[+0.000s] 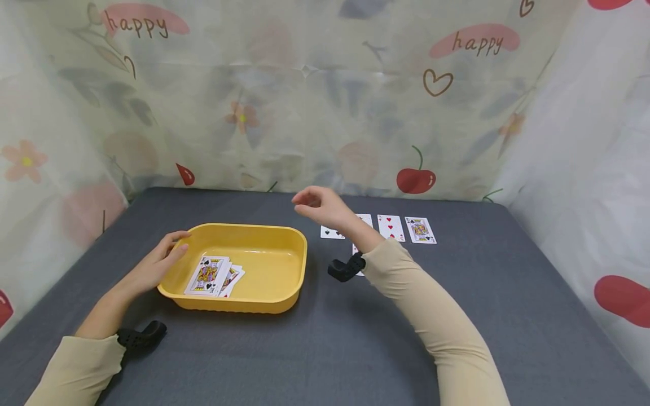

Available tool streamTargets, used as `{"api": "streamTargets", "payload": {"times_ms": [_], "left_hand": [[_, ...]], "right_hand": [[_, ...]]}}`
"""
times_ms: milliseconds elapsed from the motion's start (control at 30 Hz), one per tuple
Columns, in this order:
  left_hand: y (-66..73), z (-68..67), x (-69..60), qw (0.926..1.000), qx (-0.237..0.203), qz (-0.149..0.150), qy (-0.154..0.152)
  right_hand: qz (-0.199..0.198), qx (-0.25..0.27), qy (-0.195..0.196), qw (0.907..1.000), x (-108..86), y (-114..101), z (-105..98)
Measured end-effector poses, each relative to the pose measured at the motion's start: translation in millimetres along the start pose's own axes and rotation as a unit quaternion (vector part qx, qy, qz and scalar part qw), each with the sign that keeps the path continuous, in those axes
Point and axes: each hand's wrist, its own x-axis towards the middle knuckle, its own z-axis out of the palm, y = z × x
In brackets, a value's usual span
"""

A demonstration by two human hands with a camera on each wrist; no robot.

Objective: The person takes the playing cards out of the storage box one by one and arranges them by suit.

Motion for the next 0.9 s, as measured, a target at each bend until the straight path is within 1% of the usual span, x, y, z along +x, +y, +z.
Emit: {"api": "streamTargets", "payload": {"times_ms": [133,233,300,467,667,800,900], "left_hand": [[1.6,0.2,0.3,1.0000,0.001,-0.001,0.001],[1.5,0.4,1.1,1.0000,0.001,0.000,0.002],[1.7,0.4,1.0,1.0000,0.001,0.001,0.002],[3.3,0.5,0.2,1.0000,-0.001,0.001,0.002],[2.6,1.4,1.4,1.0000,0.003,-0.006,0.000],[2.9,1.6,1.6,1.0000,0.003,-0.006,0.001],[2.9,1.5,1.9,1.0000,0.003,-0.008,0.000]], "right_hand": [[-0.034,-0.004,-0.035,0.9988,7.4,-17.1,18.8],[-0.060,-0.011,-0.062,0.9962,13.5,-27.5,32.9],[-0.069,-0.017,-0.076,0.9946,18.4,-32.9,42.0],[-0.065,-0.023,-0.106,0.9919,33.3,-39.1,64.1],[-0.064,-0.044,-0.135,0.9879,49.7,-38.8,88.3],[-0.062,-0.057,-0.147,0.9856,56.4,-38.3,101.2],[-0.052,-0.063,-0.159,0.9838,59.4,-37.9,109.9]]}}
